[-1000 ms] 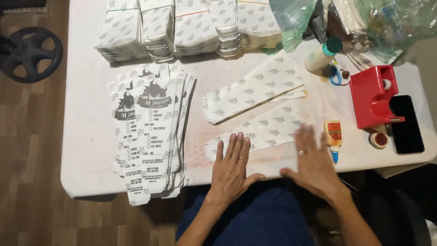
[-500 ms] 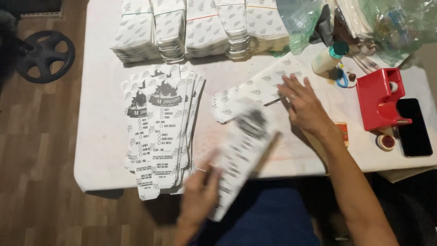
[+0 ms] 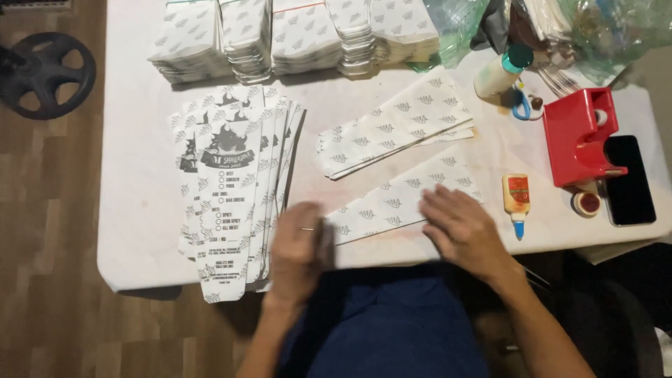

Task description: Applying glue to the edges of paper bags and folding them to seal or shape them at a workstation.

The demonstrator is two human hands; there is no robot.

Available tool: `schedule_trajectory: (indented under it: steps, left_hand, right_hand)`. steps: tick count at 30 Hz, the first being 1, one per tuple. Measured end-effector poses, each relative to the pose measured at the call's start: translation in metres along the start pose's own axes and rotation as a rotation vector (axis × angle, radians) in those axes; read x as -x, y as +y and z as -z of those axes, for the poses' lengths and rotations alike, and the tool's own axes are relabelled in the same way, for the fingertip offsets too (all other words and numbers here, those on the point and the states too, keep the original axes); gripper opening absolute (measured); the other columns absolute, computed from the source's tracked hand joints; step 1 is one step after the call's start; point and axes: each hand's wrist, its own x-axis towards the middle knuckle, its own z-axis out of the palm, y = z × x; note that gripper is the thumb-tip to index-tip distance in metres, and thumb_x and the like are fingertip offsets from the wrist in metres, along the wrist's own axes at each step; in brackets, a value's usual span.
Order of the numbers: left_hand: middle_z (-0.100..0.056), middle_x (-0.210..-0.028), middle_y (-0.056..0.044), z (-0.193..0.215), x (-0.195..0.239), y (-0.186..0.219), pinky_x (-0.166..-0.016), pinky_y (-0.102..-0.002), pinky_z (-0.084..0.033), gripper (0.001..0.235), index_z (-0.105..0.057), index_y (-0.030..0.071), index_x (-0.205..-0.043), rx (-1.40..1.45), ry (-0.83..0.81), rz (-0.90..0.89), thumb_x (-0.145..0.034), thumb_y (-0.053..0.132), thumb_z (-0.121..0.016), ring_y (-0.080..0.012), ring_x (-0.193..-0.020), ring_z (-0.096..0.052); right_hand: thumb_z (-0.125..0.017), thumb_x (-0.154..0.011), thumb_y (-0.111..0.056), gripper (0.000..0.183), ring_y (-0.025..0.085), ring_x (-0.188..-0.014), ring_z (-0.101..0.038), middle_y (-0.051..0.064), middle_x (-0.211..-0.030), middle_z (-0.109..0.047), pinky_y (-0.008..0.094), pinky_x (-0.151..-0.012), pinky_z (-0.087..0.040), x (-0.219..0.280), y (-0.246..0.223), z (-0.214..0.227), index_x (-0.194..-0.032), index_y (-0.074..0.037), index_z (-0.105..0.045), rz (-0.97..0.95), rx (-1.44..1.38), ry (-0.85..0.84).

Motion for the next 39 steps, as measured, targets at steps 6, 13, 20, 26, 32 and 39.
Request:
schedule_trajectory:
  steps: [6, 13, 20, 26, 32, 39]
  left_hand:
    - [-0.071, -0.117, -0.023, -0.072, 0.010, 0.029, -0.103, -0.047, -0.053, 0.038, -0.072, -0.001, -0.112, -0.027, -0.177, -0.116, -0.081, 0.017, -0.084, -0.0397, -0.116, -0.067]
    - [-0.074, -0.107, -0.019, -0.082, 0.010, 0.022, -0.088, -0.041, -0.058, 0.026, -0.075, 0.002, -0.105, -0.063, -0.282, -0.125, -0.084, 0.017, -0.081, -0.0360, -0.105, -0.071]
    - [-0.076, -0.084, -0.015, -0.063, -0.016, 0.022, -0.070, -0.034, -0.062, 0.012, -0.077, 0.007, -0.101, -0.013, -0.410, -0.006, -0.094, 0.012, -0.069, -0.0294, -0.083, -0.076]
    - [-0.070, -0.061, -0.011, -0.069, -0.022, 0.009, -0.054, -0.035, -0.058, 0.013, -0.076, 0.008, -0.099, 0.032, -0.500, 0.154, -0.092, 0.013, -0.066, -0.0283, -0.059, -0.073]
    - [-0.070, -0.060, -0.016, -0.067, -0.026, 0.007, -0.055, -0.040, -0.057, 0.016, -0.075, 0.007, -0.102, 0.081, -0.557, 0.230, -0.093, 0.013, -0.063, -0.0336, -0.059, -0.074]
    - [-0.064, -0.059, -0.011, -0.080, -0.012, -0.002, -0.046, -0.044, -0.044, 0.018, -0.068, 0.007, -0.103, 0.031, -0.534, 0.143, -0.103, 0.019, -0.055, -0.0306, -0.046, -0.058]
  right_hand:
    - [-0.084, -0.092, -0.033, 0.053, 0.045, -0.117, -0.060, 0.020, -0.128, -0.066, 0.059, -0.090, -0.056, 0.058, 0.081, 0.035, -0.135, -0.003, -0.074, -0.728, 0.368, 0.063]
    - [-0.096, -0.082, -0.037, 0.055, 0.039, -0.085, -0.067, 0.021, -0.088, -0.064, 0.045, -0.079, -0.053, 0.089, 0.115, 0.014, -0.114, 0.002, -0.076, -0.875, -0.100, 0.174]
    - [-0.077, -0.090, 0.006, 0.035, 0.023, -0.088, -0.070, 0.023, -0.104, -0.070, 0.033, -0.081, -0.058, 0.058, 0.041, 0.035, -0.120, 0.007, -0.060, -0.737, -0.752, 0.530]
    - [-0.082, -0.081, 0.003, 0.032, 0.025, -0.094, -0.077, 0.021, -0.101, -0.078, 0.035, -0.084, -0.061, 0.017, -0.014, 0.002, -0.109, 0.004, -0.067, -0.622, -0.746, 0.452]
    - [-0.083, -0.085, 0.000, 0.025, 0.021, -0.084, -0.076, 0.018, -0.093, -0.078, 0.034, -0.078, -0.061, 0.021, -0.001, -0.003, -0.106, 0.001, -0.069, -0.646, -0.695, 0.485]
    - [-0.076, -0.096, 0.009, 0.026, 0.028, -0.084, -0.072, 0.016, -0.098, -0.062, 0.040, -0.084, -0.069, 0.076, 0.075, 0.018, -0.109, 0.004, -0.053, -0.789, -0.678, 0.818]
